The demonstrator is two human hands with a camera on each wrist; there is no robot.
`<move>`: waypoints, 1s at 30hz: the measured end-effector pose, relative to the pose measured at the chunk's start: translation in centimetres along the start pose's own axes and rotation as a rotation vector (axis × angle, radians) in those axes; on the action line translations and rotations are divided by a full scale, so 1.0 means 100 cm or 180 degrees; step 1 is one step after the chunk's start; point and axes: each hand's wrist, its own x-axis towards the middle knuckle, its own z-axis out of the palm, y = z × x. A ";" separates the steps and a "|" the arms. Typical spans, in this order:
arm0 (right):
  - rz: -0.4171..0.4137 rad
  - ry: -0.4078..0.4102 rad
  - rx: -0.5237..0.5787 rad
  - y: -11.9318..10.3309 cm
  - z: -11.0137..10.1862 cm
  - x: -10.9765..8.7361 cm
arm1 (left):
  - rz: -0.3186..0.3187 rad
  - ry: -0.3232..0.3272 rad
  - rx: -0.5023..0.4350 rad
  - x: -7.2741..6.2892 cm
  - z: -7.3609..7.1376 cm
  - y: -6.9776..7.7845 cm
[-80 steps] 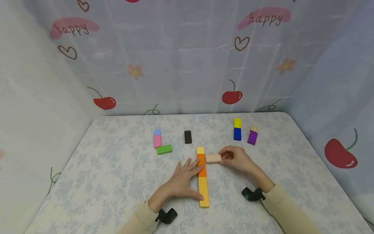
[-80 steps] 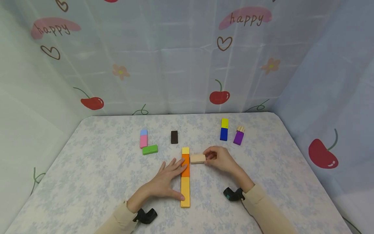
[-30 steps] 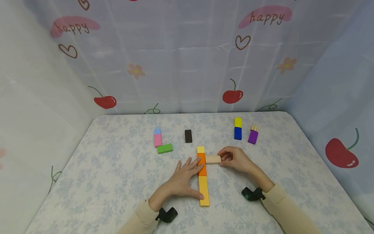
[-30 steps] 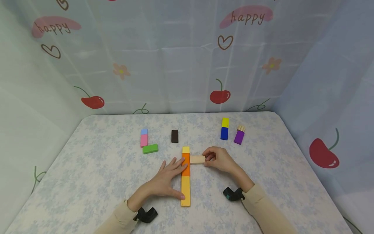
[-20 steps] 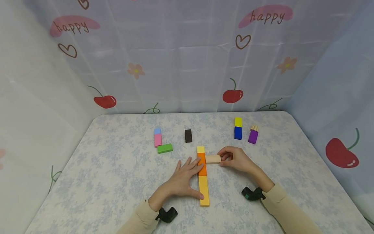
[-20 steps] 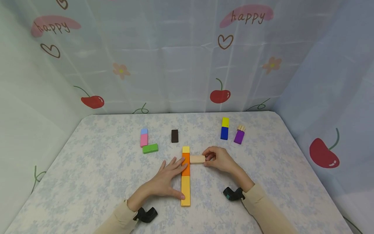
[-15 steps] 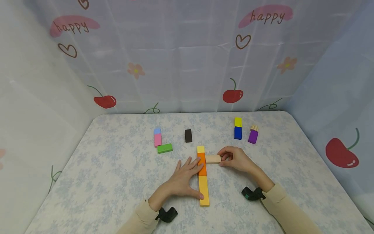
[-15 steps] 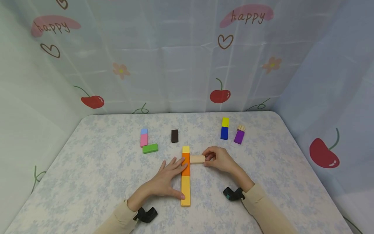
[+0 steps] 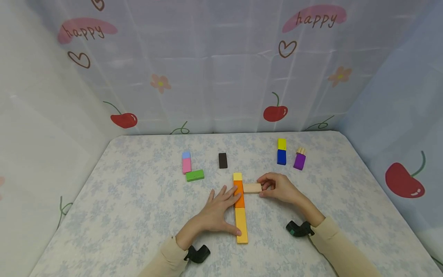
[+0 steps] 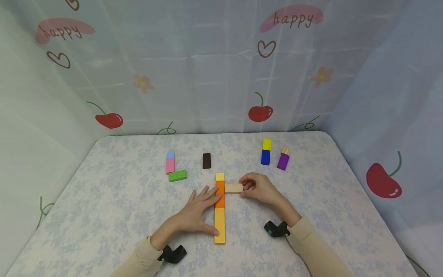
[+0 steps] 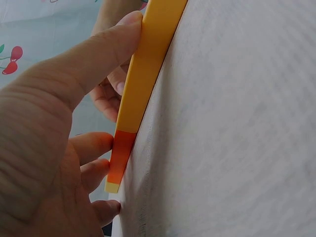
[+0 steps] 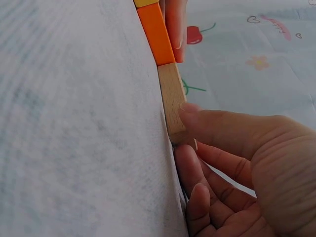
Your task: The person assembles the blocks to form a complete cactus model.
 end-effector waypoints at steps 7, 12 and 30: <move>0.0031 -0.0012 -0.0005 -0.001 0.000 -0.001 | -0.0012 -0.0018 0.0023 0.000 0.000 0.000; 0.0019 0.0001 -0.0048 -0.001 -0.001 0.000 | -0.0015 -0.0025 0.0007 0.000 0.000 0.000; 0.0073 0.0364 -0.0249 -0.003 -0.017 0.001 | -0.0008 -0.0008 0.0002 0.001 0.001 -0.001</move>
